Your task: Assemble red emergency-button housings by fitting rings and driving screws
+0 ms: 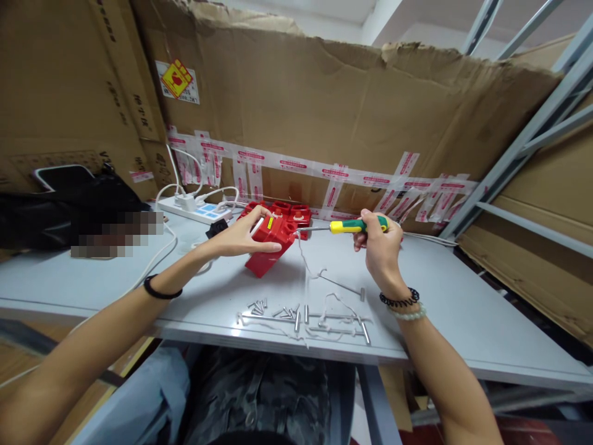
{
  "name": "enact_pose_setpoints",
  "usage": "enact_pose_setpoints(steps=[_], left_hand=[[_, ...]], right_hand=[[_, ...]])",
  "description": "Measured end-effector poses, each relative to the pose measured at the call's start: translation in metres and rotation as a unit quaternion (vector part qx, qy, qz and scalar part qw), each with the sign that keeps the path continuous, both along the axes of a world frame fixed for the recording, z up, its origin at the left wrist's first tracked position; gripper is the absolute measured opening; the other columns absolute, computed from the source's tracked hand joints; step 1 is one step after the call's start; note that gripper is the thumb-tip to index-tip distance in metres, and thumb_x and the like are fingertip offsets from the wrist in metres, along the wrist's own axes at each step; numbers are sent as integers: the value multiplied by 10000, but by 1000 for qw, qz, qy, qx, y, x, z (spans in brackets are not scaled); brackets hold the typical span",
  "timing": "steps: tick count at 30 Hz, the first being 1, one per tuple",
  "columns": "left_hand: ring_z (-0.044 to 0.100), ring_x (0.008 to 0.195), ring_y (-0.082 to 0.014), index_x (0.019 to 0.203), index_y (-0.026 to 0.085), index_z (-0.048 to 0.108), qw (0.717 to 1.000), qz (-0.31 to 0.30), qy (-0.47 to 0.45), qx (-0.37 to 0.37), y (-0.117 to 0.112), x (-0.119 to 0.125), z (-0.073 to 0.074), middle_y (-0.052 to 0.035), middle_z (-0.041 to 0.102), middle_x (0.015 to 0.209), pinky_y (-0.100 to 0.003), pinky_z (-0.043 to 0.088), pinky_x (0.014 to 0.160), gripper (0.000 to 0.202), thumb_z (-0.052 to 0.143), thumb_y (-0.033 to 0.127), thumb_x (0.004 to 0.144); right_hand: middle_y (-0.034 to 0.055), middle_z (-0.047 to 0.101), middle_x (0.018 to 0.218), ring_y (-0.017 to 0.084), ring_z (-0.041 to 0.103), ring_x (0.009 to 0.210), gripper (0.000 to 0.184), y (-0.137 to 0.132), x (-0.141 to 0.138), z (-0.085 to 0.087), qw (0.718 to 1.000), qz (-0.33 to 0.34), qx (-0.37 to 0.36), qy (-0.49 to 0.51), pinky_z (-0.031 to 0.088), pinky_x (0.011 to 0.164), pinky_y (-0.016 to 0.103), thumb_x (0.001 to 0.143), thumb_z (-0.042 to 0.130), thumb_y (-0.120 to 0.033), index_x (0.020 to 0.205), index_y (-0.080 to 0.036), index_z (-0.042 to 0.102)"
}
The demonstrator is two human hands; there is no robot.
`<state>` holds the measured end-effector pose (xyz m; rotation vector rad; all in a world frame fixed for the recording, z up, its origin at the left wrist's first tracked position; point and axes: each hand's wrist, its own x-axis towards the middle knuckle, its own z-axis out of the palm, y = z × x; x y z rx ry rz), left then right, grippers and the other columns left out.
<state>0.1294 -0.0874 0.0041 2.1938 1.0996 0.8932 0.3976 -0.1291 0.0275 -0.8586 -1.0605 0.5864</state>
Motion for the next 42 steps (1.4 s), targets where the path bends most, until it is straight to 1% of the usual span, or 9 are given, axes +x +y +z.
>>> enact_pose_setpoints(steps=[5,10,15,19,26,35,39,41,42], left_hand=[[596,853,-209,1088,221,400,999,-32,-12,2,2,0,-2,-65,563,1069,-345,465,711,613,710,535,662],[509,1148,-260,1270,249,365,996,-59,-23,63,-1,-1,4,-95,514,1248,-410,430,919,704,700,469,691],[551,1063,-231,1061,229,568,991,-54,-3,120,1,-1,3,-54,580,1131,-420,416,956,390,632,478,767],[540,1063,-214,883,210,634,988,-61,-5,142,-1,6,-1,-54,541,1074,-408,407,980,224,582,418,818],[538,1052,-203,845,201,627,983,-59,-73,159,-4,16,-8,-41,545,1013,-394,403,991,247,637,442,791],[552,996,-179,818,195,618,982,-60,-72,165,-8,18,-8,-40,536,998,-349,422,942,161,571,347,843],[555,956,-178,831,194,629,981,-62,-63,175,-9,17,-7,-42,539,971,-339,434,906,175,565,355,854],[550,938,-181,850,199,638,978,-49,-40,197,-11,18,-7,-47,541,993,-350,431,890,172,560,353,859],[543,941,-188,857,206,644,976,-37,-20,215,-12,18,-7,-49,544,1009,-364,423,889,169,560,353,860]], right_hand=[[-77,450,393,54,391,300,178,0,-2,2,1000,5,-8,26,316,267,178,699,652,-247,584,-175,537],[-80,445,385,65,413,304,196,2,-1,-2,1000,-11,6,-1,332,265,178,699,666,-261,584,-181,529],[-77,461,379,67,415,296,192,6,-3,-10,999,-19,-8,-40,341,262,181,710,662,-285,603,-176,547],[-72,474,383,73,425,294,204,5,-9,-14,999,-19,-5,-44,349,265,188,718,660,-296,611,-176,534],[-74,492,430,70,462,323,197,-2,-20,-15,999,-14,25,-17,394,289,188,725,669,-299,633,-171,550],[-64,514,506,64,451,332,181,-2,-17,-14,999,-18,34,-19,390,309,203,731,659,-304,645,-182,557],[-35,544,622,77,530,484,182,-9,-10,-5,985,-113,115,-56,471,460,216,772,620,-300,643,-200,542],[-6,589,719,110,596,652,139,-15,-13,-2,963,-155,173,-137,510,605,243,798,617,-286,700,-207,557],[6,608,763,120,605,698,109,-18,-16,-1,950,-149,189,-198,509,646,254,803,624,-276,739,-210,566]])
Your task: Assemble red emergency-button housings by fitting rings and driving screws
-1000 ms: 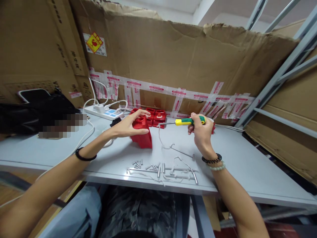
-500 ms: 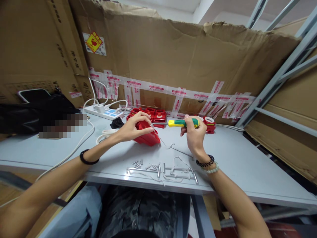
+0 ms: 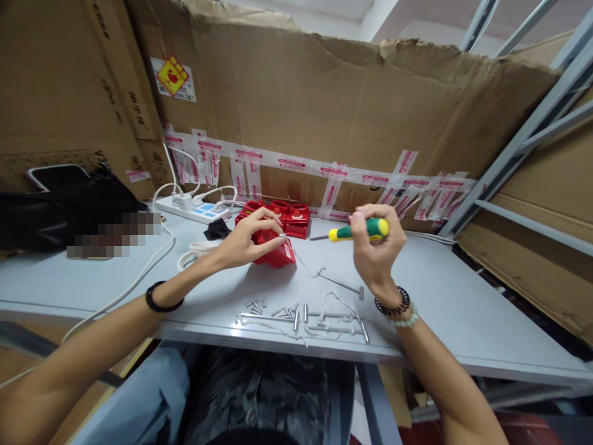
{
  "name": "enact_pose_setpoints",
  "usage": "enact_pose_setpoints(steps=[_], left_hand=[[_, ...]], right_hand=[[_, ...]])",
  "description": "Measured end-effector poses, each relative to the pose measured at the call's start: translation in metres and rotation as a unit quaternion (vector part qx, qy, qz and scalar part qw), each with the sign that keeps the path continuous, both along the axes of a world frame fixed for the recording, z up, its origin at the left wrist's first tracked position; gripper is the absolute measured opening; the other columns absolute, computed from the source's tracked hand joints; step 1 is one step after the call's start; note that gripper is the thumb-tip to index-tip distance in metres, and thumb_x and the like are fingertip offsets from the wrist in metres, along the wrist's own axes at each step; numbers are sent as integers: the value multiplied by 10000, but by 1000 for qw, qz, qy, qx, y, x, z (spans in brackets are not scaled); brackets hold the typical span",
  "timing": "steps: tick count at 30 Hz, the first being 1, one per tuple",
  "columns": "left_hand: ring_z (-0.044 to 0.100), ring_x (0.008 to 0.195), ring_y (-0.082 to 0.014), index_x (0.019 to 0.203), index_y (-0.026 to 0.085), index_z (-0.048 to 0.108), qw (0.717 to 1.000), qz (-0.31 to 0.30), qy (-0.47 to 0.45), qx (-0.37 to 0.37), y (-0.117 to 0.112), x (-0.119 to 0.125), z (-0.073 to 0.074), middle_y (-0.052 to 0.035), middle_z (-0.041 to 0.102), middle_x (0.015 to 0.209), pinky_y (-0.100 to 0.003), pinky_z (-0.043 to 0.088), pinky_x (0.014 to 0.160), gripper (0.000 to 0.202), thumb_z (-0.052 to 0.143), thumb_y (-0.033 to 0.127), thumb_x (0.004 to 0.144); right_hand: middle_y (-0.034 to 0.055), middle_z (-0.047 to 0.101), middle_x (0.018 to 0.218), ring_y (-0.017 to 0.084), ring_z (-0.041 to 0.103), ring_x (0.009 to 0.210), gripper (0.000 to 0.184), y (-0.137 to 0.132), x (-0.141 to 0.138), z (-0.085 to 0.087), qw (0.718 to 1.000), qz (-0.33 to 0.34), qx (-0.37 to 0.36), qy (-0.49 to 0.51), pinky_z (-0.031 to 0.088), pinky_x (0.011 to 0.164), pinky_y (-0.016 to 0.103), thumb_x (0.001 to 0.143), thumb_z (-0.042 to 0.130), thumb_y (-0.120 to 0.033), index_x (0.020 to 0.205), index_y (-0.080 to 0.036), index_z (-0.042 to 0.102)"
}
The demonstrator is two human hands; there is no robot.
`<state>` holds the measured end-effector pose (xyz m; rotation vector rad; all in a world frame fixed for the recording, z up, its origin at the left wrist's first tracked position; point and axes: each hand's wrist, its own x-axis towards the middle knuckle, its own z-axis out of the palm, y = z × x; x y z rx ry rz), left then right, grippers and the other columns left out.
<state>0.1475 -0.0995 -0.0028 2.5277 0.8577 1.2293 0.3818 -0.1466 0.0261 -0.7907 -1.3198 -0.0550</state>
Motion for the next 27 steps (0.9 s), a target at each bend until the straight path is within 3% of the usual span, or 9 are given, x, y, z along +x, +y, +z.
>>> enact_pose_setpoints(steps=[2,4,6,11,17,21,24,27], left_hand=[[520,967,-211,867,221,655,997,40,41,49,-3,1,0,-52,552,1042,-395,396,894,166,559,357,862],[499,992,-233,881,233,660,989,75,79,100,-6,3,-1,-59,562,1069,-412,374,881,169,550,360,868],[488,1008,-250,893,236,659,979,100,106,143,-9,4,0,-69,569,1084,-417,364,854,172,529,347,879],[463,1048,-289,872,237,662,959,126,154,204,-12,9,-1,-85,581,1107,-453,337,838,165,508,295,879],[454,1055,-305,893,250,656,946,133,194,222,-14,13,-3,-78,574,1135,-473,331,848,138,522,250,860],[486,1037,-304,932,221,632,953,116,195,201,-15,13,-1,-99,555,1135,-457,355,856,138,539,290,856],[502,1053,-294,1033,198,565,971,82,160,156,-13,12,1,-116,503,1185,-433,385,872,287,628,349,797],[496,1082,-298,1122,204,475,983,61,132,113,-10,9,1,-115,458,1200,-436,407,899,519,729,297,678]], right_hand=[[16,637,791,124,596,685,77,-3,-9,0,988,25,-37,-150,490,643,261,805,640,-267,794,-212,586],[15,655,748,118,568,622,94,-3,-19,-2,951,65,-108,-283,461,602,259,805,647,-294,822,-204,624],[18,676,744,119,555,600,181,0,-27,-5,920,87,-166,-343,444,594,266,800,650,-353,882,-191,660],[23,711,787,125,577,645,213,6,-31,-8,902,106,-231,-350,434,632,265,815,616,-373,865,-184,700],[4,656,647,97,477,546,183,7,-35,-10,889,120,-269,-351,380,539,235,804,583,-279,775,-159,718],[-6,613,612,89,446,540,167,8,-34,-10,891,116,-281,-338,366,526,227,781,587,-259,721,-150,698],[-8,615,619,91,463,549,157,7,-30,-8,902,118,-269,-317,371,527,226,771,596,-265,702,-154,682],[-2,639,641,99,497,563,128,4,-30,-8,910,114,-252,-309,389,544,232,766,597,-246,709,-161,673]])
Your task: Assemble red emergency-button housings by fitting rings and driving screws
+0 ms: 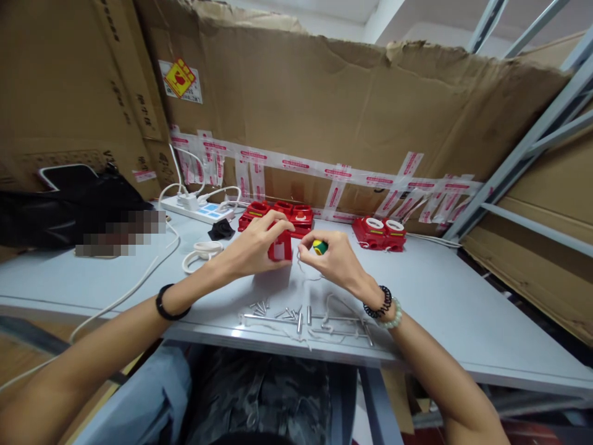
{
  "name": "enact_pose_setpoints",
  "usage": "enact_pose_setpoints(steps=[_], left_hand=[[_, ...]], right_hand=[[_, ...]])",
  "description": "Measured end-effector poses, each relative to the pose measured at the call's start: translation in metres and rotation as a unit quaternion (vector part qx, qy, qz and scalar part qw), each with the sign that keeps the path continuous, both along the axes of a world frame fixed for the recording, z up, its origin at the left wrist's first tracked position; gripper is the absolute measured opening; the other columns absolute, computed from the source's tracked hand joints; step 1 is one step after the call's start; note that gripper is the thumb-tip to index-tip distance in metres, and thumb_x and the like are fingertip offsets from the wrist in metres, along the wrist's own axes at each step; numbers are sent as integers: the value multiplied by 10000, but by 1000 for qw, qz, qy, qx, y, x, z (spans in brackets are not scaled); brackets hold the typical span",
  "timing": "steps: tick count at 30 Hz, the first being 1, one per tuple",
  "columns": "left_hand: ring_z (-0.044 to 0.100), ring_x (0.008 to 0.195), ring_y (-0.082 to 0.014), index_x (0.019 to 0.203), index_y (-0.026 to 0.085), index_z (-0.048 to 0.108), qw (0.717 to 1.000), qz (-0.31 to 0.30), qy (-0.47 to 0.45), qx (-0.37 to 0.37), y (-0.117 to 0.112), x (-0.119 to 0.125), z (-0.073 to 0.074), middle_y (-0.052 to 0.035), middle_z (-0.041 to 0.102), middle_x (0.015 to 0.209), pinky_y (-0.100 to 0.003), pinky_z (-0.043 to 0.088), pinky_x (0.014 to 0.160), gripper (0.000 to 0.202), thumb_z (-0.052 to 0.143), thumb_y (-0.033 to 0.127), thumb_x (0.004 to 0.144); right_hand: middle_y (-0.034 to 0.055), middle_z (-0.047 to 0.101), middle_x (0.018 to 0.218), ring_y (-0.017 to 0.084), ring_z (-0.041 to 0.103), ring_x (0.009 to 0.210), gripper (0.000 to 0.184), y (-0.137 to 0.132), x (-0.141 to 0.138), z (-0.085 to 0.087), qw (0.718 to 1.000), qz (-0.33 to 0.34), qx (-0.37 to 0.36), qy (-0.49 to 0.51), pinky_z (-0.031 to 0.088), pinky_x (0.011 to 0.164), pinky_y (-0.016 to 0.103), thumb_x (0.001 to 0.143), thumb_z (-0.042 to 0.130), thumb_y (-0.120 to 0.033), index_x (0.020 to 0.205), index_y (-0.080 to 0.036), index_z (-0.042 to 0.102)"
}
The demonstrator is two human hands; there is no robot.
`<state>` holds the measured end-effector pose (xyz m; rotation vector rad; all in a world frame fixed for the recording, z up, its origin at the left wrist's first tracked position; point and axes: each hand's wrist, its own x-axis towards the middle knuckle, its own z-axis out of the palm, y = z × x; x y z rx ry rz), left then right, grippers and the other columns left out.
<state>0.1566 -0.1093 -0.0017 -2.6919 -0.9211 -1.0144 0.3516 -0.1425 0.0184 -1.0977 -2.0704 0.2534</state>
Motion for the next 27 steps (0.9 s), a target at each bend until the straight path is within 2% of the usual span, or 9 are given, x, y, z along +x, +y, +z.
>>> enact_pose_setpoints(steps=[6,10,13,16,19,22,25,27], left_hand=[[469,1123,-317,1229,203,346,996,-35,-4,-87,14,-10,-8,-120,437,1180,-438,442,921,770,727,186,560],[456,1167,-350,1236,163,331,989,-48,-1,-140,19,-15,-10,-162,442,1236,-452,437,936,811,726,185,527],[519,1118,-331,1257,183,315,985,-58,-30,-156,17,-17,-7,-143,501,1211,-448,441,921,825,728,198,544],[590,1024,-291,1336,218,229,976,-76,-80,-187,14,-16,-3,-114,553,1159,-421,471,875,932,756,251,568],[589,1046,-267,1370,228,174,967,-98,-148,-182,12,-15,0,-117,531,1194,-399,468,905,1008,786,295,571],[564,1092,-265,1325,201,225,961,-85,-210,-159,10,-13,3,-114,533,1159,-380,467,921,985,815,323,545],[563,1075,-261,1228,190,328,962,-53,-236,-127,9,-13,5,-103,539,1141,-369,478,888,860,818,320,533],[569,1033,-256,1169,193,399,972,-36,-209,-101,8,-13,6,-88,554,1146,-382,474,870,740,796,308,556]], right_hand=[[-5,655,650,92,504,550,85,-3,-10,-4,997,34,63,-25,393,549,238,758,589,-196,699,-176,646],[-12,645,636,84,488,532,81,-2,-9,-5,997,20,68,-26,380,530,234,762,586,-190,700,-178,636],[-11,648,643,85,496,539,72,-3,-7,-4,997,23,74,-30,387,535,235,762,590,-184,708,-175,637],[-7,655,663,91,520,558,61,-7,-9,-3,995,30,91,-31,406,550,238,758,586,-166,719,-178,632],[-2,658,682,101,544,584,57,-10,-10,0,992,33,120,-34,425,572,244,758,582,-154,736,-184,625],[4,658,683,103,548,581,53,-12,-9,3,987,26,152,-38,427,566,245,773,587,-166,743,-181,627],[3,662,671,103,548,565,56,-13,-8,6,982,12,183,-37,424,554,242,776,592,-166,738,-180,630],[5,669,671,106,561,569,54,-12,-8,5,979,4,200,-32,429,558,242,767,594,-154,735,-175,633]])
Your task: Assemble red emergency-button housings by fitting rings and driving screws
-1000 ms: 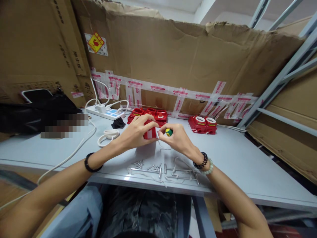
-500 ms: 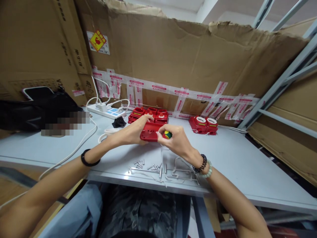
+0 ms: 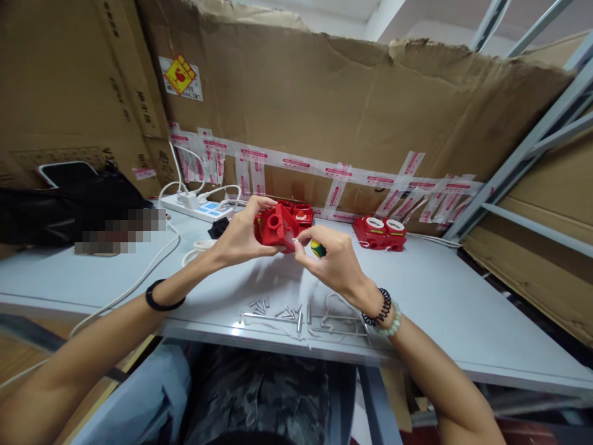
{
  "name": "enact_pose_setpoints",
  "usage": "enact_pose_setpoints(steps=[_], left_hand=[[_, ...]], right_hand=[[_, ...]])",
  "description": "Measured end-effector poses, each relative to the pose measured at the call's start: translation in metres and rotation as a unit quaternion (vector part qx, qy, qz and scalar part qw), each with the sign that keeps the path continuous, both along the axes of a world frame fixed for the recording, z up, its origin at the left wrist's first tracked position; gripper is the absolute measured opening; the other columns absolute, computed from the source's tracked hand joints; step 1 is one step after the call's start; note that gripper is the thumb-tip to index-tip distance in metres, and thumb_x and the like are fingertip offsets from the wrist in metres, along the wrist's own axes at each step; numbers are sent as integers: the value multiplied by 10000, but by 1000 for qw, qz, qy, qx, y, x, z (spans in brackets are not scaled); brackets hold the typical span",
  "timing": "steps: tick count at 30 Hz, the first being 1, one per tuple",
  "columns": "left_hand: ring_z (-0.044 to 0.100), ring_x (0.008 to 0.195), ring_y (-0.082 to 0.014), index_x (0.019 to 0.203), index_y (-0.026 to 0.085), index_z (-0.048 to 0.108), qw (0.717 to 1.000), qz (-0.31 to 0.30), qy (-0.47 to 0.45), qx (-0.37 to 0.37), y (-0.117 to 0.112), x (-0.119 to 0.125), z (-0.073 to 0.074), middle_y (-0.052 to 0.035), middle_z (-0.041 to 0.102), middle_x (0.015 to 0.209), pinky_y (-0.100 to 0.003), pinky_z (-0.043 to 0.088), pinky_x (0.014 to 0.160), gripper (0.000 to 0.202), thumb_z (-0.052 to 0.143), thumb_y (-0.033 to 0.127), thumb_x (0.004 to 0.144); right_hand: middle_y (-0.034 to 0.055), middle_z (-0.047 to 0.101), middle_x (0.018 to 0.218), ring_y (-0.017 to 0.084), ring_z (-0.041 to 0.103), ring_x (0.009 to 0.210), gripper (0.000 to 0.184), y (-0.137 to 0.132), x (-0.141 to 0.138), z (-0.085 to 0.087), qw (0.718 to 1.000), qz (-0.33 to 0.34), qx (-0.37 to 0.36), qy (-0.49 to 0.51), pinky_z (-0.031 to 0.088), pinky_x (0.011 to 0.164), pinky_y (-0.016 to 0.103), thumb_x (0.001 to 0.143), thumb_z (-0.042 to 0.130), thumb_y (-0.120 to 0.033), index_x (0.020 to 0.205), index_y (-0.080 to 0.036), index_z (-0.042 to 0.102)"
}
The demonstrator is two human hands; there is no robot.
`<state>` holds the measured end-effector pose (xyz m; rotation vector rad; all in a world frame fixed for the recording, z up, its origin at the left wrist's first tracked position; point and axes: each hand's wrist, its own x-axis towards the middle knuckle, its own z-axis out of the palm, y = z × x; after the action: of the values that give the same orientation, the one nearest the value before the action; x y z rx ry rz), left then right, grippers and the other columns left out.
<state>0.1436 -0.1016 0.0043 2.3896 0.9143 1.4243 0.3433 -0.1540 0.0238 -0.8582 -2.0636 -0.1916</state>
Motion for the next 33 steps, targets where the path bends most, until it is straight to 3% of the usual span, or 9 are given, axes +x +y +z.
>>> enact_pose_setpoints(steps=[3,7,14,22,28,33], left_hand=[[545,1023,-258,1166,198,455,997,4,64,43,-1,0,-1,-70,576,1172,-401,445,885,647,755,268,597],[495,1058,-249,1226,197,452,990,-6,97,98,-2,1,-2,-60,566,1199,-393,396,940,669,712,203,609],[462,1100,-272,1254,185,446,983,38,147,105,-2,2,-3,-80,548,1215,-419,374,928,644,679,249,656],[458,1119,-291,1251,179,479,958,96,213,165,-7,7,-6,-119,548,1246,-409,364,875,568,648,219,710],[452,1132,-300,1281,169,469,942,114,237,207,-9,10,-9,-123,548,1261,-426,342,878,576,633,180,729],[452,1128,-298,1261,163,483,945,107,231,208,-11,13,-10,-128,556,1235,-433,337,900,539,617,164,738]], right_hand=[[15,681,683,112,587,590,42,2,0,-3,1000,5,1,8,445,572,243,746,605,-135,742,-158,639],[21,689,686,114,596,592,37,5,0,-6,1000,7,-25,15,457,579,244,742,613,-134,744,-149,646],[32,710,709,116,606,599,63,3,3,-7,999,-1,-53,-8,454,587,242,784,616,-157,763,-144,675],[51,675,691,134,578,593,152,2,4,-13,989,-70,-72,-105,407,586,257,856,568,-210,759,-138,660],[72,634,745,168,559,634,201,-3,-2,-16,959,-150,-40,-236,344,569,285,924,456,-225,832,-132,610],[56,613,748,143,506,593,194,-1,-1,-16,954,-142,-62,-256,322,565,281,932,437,-220,849,-137,593]])
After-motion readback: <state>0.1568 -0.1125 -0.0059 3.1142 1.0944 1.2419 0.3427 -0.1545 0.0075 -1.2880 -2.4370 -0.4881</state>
